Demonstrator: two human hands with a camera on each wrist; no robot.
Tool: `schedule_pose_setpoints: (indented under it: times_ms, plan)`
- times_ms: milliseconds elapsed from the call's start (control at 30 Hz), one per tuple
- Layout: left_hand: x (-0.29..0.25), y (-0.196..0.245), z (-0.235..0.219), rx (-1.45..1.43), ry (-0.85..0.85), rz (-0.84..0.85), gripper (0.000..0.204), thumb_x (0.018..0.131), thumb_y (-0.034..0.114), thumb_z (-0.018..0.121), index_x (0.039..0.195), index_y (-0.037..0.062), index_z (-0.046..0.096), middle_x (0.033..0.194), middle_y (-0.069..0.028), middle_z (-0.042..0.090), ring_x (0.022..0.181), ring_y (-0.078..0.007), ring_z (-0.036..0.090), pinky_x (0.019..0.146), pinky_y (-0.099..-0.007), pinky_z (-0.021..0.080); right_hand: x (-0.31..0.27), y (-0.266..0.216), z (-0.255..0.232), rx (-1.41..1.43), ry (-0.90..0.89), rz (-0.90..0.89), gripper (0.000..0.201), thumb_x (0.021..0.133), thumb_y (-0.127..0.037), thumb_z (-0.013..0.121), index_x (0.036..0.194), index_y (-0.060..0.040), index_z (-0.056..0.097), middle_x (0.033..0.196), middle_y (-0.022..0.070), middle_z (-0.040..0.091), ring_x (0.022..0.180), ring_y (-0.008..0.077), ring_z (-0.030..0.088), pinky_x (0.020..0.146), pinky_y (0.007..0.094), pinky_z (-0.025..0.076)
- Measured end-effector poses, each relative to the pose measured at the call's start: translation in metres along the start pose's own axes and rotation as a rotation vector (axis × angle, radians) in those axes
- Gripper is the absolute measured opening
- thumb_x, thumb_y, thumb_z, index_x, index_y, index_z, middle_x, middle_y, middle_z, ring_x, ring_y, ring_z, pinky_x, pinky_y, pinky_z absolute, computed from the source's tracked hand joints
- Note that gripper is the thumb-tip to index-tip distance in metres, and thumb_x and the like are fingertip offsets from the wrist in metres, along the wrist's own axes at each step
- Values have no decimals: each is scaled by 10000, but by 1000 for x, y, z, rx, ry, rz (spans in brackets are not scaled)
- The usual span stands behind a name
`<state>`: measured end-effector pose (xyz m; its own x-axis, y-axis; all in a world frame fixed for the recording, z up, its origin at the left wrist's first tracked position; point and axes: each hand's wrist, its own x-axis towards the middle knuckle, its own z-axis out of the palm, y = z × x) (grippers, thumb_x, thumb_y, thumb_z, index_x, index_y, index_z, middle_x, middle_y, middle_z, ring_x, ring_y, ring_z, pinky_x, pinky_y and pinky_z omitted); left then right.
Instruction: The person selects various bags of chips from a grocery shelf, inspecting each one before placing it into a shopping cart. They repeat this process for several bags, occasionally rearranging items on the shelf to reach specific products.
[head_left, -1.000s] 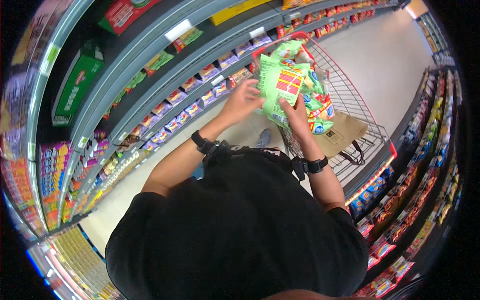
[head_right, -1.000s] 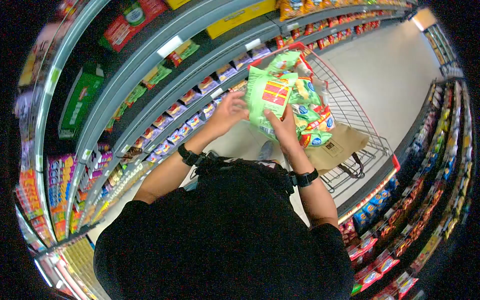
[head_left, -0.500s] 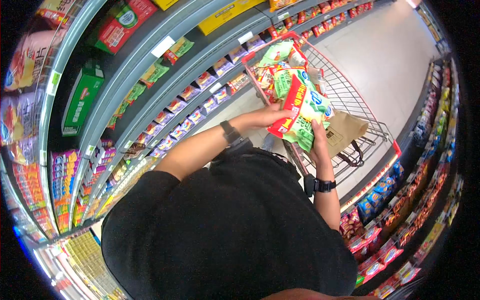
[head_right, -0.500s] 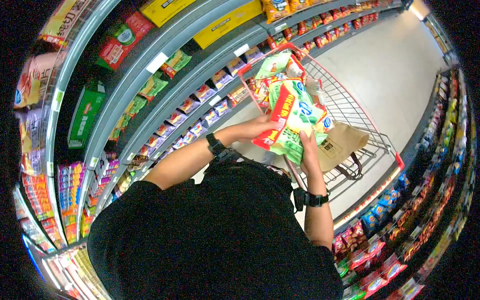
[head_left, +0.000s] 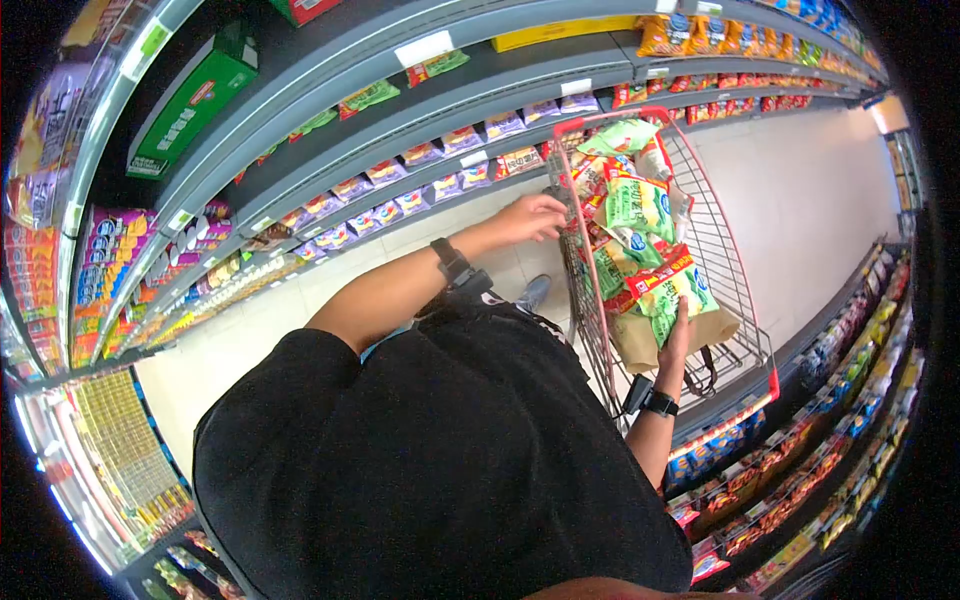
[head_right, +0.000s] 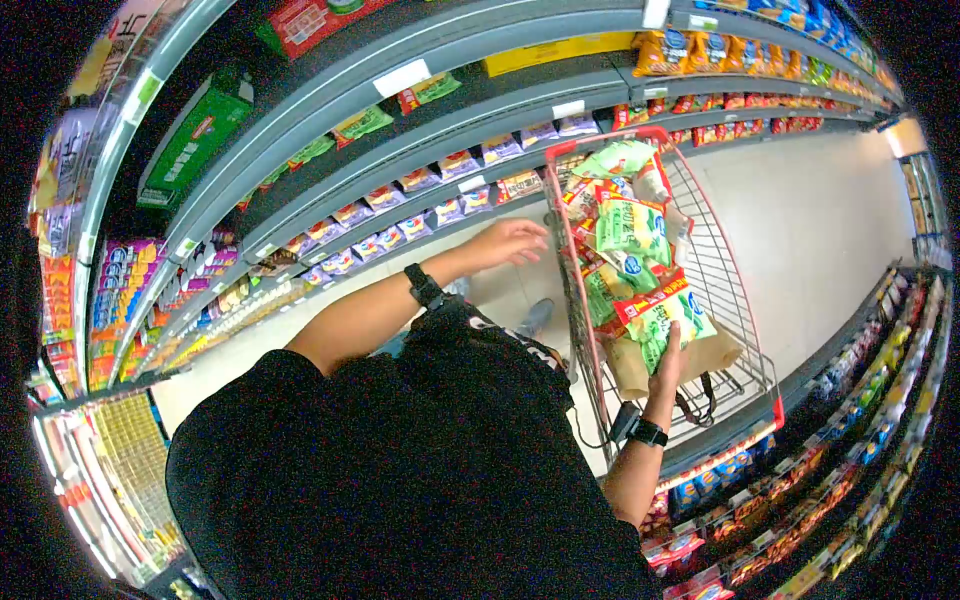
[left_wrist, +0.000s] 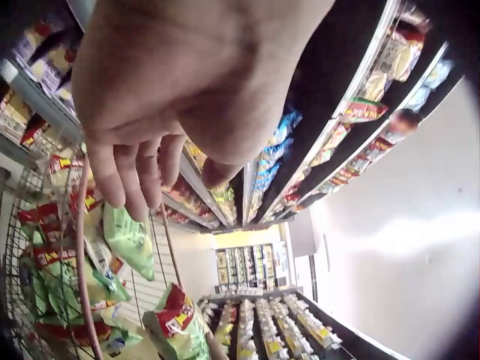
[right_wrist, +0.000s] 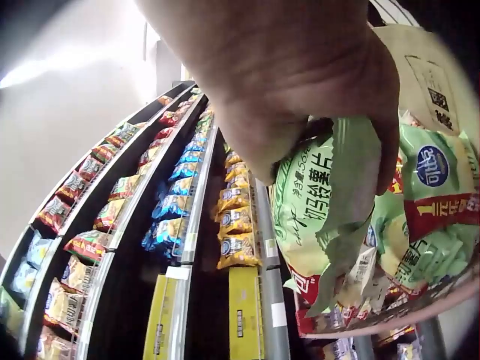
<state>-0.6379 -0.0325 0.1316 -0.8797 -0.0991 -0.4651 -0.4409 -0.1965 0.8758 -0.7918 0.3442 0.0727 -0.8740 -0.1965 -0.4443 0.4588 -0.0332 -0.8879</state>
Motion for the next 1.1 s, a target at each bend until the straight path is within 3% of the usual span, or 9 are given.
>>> schedule_pose_setpoints:
  times_ms: [233,367,400,467,567,667,800,967,1100]
  plan:
    - [-45,-24,-128,-118,339,36,383,941,289,549,1261,81,516,1141,-66,636,981,-179,639,815,-319,495,6,-4,40,-116,11,91,557,946,-364,575,1355,-12,439,1282,77,558,1088,179,576,915,312,466]
    - [-74,-32,-208,-201,591,133,375,925,274,563,1248,90,517,1131,-62,638,973,-181,637,814,-327,488,13,2,52,-222,76,-72,606,912,-372,623,1345,13,448,1254,91,578,1040,217,599,905,340,480]
    - [-80,-33,-230,-215,670,162,378,919,276,568,1245,93,516,1129,-60,638,978,-182,634,813,-327,487,13,-3,56,-514,313,-5,608,896,-360,638,1325,33,462,1227,121,594,997,228,615,894,347,481]
    - [-89,-30,-275,-160,894,208,369,886,269,595,1185,53,584,1057,-104,669,1032,-206,621,855,-339,474,19,-18,53,-1024,333,-184,637,867,-391,655,1298,47,485,1251,163,576,1042,228,594,904,351,460]
    - [-100,-30,-338,178,1175,116,380,892,297,593,1171,39,588,1086,-98,658,1023,-202,610,851,-334,470,20,-11,80,-1093,379,-311,657,856,-346,668,1320,60,441,1257,212,562,1052,261,585,892,368,461]
    - [-105,-46,-389,455,1296,66,366,893,284,593,1158,32,596,1085,-105,660,1023,-210,610,857,-339,468,17,1,124,-777,329,-354,702,866,-336,665,1381,27,356,1300,194,522,1104,275,547,886,368,473]
    - [-100,-62,-432,621,1311,-9,347,894,267,592,1140,22,606,1082,-113,663,1022,-221,610,865,-345,465,-1,9,174,-603,120,-318,527,919,-238,598,1363,-47,391,1277,140,529,1077,189,550,813,313,491]
    - [-90,-72,-454,688,1301,-32,325,896,246,591,1118,10,619,1080,-124,666,1022,-235,610,876,-353,462,-44,4,229,-476,5,-293,383,900,-79,583,1254,17,473,1135,106,595,1015,158,570,857,269,466]
    - [-89,-75,-454,705,1321,-11,307,898,229,591,1100,1,629,1078,-132,668,1021,-246,610,884,-359,459,-62,-4,259,-385,-72,-213,243,907,-70,571,1135,13,555,1013,57,624,872,117,591,755,239,478]
